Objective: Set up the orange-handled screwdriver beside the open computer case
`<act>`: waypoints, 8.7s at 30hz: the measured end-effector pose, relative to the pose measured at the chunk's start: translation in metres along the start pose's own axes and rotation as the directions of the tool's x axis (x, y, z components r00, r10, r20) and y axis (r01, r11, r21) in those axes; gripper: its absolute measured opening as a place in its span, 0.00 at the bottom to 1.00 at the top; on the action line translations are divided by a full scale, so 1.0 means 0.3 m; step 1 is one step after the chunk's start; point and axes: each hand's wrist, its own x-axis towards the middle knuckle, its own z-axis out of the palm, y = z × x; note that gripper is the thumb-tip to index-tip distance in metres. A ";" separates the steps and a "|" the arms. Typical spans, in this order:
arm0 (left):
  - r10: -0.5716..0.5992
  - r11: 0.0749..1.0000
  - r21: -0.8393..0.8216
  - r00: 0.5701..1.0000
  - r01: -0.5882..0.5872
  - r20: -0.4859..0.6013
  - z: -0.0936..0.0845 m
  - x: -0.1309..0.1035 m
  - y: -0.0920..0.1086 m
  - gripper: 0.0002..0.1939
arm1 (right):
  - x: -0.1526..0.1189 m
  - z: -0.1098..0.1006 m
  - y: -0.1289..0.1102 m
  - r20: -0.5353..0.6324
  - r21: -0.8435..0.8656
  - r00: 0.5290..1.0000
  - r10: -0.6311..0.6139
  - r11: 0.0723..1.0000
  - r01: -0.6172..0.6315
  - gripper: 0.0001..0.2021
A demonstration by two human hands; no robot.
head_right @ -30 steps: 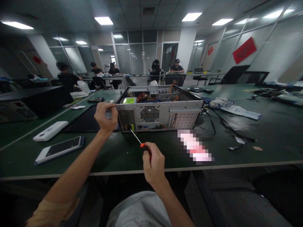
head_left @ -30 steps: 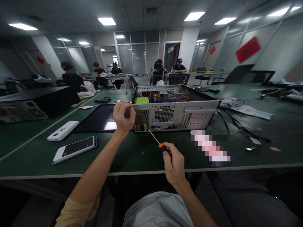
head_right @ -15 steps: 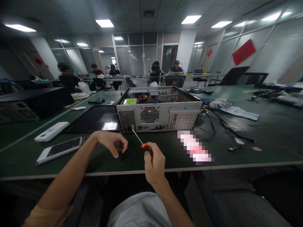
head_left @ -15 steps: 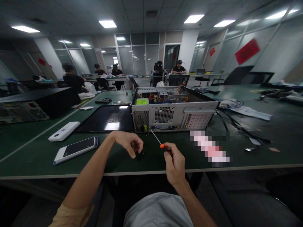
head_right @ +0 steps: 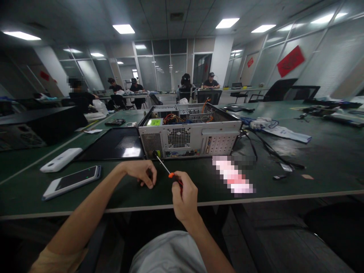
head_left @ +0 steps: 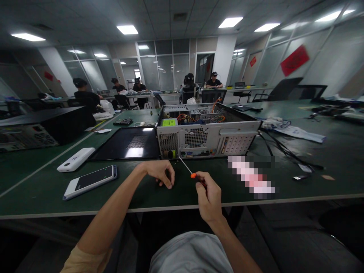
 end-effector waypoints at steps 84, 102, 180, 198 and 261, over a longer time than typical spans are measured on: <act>0.344 0.486 -0.593 0.764 -0.642 -0.545 0.001 0.025 0.017 0.16 | -0.005 0.015 -0.019 0.003 -0.172 0.986 -0.166 0.971 0.164 0.08; 0.080 0.386 -0.785 0.865 -0.484 -0.495 0.018 0.069 0.045 0.06 | -0.018 0.032 -0.003 -0.058 -0.195 0.935 -0.349 0.923 0.332 0.08; -0.213 0.824 -0.565 0.947 0.043 -0.239 0.045 0.070 0.026 0.12 | 0.014 0.000 -0.047 0.485 -0.415 0.874 -0.003 0.880 0.233 0.13; -0.215 0.843 -0.536 0.947 0.056 -0.238 0.048 0.068 0.035 0.14 | 0.012 0.010 -0.035 0.449 -0.409 0.892 -0.053 0.876 0.258 0.14; -0.210 0.919 -0.387 0.927 0.077 -0.312 0.053 0.084 0.045 0.26 | 0.005 0.007 -0.031 0.380 -0.304 0.914 -0.139 0.915 0.266 0.10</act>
